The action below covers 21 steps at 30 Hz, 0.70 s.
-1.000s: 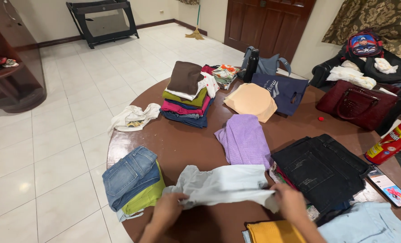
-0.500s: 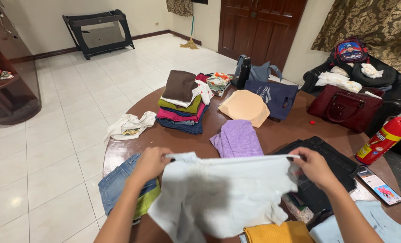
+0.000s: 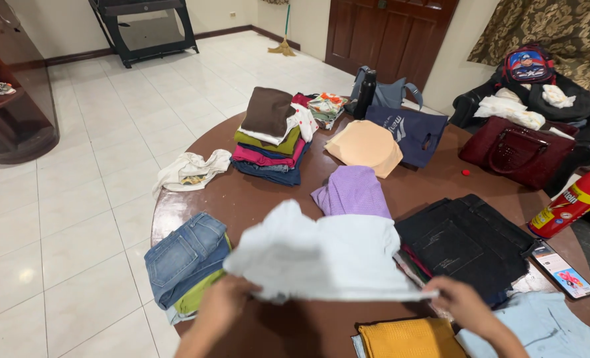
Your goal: Folding various items of clothing on a table including jeans and t-shirts.
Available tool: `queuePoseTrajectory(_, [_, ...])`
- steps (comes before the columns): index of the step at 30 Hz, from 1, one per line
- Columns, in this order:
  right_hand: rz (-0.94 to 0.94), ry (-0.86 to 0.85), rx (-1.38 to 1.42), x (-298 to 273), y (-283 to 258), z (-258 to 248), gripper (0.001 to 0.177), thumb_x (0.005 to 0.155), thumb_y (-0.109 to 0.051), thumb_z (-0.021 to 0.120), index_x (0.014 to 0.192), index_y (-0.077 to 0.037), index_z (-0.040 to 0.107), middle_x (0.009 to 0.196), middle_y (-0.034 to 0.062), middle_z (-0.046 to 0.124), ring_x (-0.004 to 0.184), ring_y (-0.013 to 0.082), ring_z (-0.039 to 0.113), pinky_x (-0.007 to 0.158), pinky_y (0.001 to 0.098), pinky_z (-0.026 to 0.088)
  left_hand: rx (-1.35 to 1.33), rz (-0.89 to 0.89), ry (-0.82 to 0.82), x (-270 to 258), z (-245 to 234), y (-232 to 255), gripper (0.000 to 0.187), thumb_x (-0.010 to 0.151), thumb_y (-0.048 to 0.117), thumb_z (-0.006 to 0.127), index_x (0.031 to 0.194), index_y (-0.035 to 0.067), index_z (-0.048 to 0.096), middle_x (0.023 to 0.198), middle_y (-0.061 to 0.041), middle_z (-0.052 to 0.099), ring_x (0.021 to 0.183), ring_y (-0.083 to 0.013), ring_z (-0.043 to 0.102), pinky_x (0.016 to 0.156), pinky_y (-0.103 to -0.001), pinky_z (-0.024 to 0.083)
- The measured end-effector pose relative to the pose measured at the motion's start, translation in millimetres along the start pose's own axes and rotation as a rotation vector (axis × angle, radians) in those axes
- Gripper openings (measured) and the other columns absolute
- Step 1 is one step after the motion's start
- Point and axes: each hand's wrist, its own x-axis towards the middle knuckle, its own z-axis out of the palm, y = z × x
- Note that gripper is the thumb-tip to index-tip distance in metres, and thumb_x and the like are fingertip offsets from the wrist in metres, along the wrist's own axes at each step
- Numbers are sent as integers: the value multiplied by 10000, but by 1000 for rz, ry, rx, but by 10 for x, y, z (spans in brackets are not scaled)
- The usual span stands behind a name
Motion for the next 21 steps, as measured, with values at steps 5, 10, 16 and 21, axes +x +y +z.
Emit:
queuePoseTrajectory(5, [44,-373,-104,-37,306,824,306,813,-76,823,1108,-155,803,1119,14,796,1139,160,676,1042,281,510,133,-20,-565,-345,1105,-286,315,755,300,836,1040,189,763,1124,-64,693,1076,-308,641,936,-431,521])
queuePoseTrajectory(10, [-264,73,-86,122,-177,2160,594,763,-47,764,1324,-149,597,1413,129,543,1356,324,501,1135,389,411,-21,86,-28,-288,2247,64,517,838,132,705,1348,131,626,1452,-131,539,1374,-334,479,1110,-510,385])
queuePoseTrajectory(16, [-135,-444,-497,31,-655,2373,804,994,-391,638,1621,-224,165,1712,14,78,1589,285,43,1231,584,212,171,57,-344,-281,2086,299,782,934,515,628,1593,200,347,1716,-47,158,1536,-299,90,1137,-743,101])
queuePoseTrajectory(21, [-20,-473,-713,27,-859,1838,836,1028,-551,560,1636,-226,88,1735,-15,-6,1599,256,-3,1205,722,142,224,-61,-287,-353,1702,21,784,914,642,573,1579,292,348,1706,14,163,1550,-295,95,1157,-721,101])
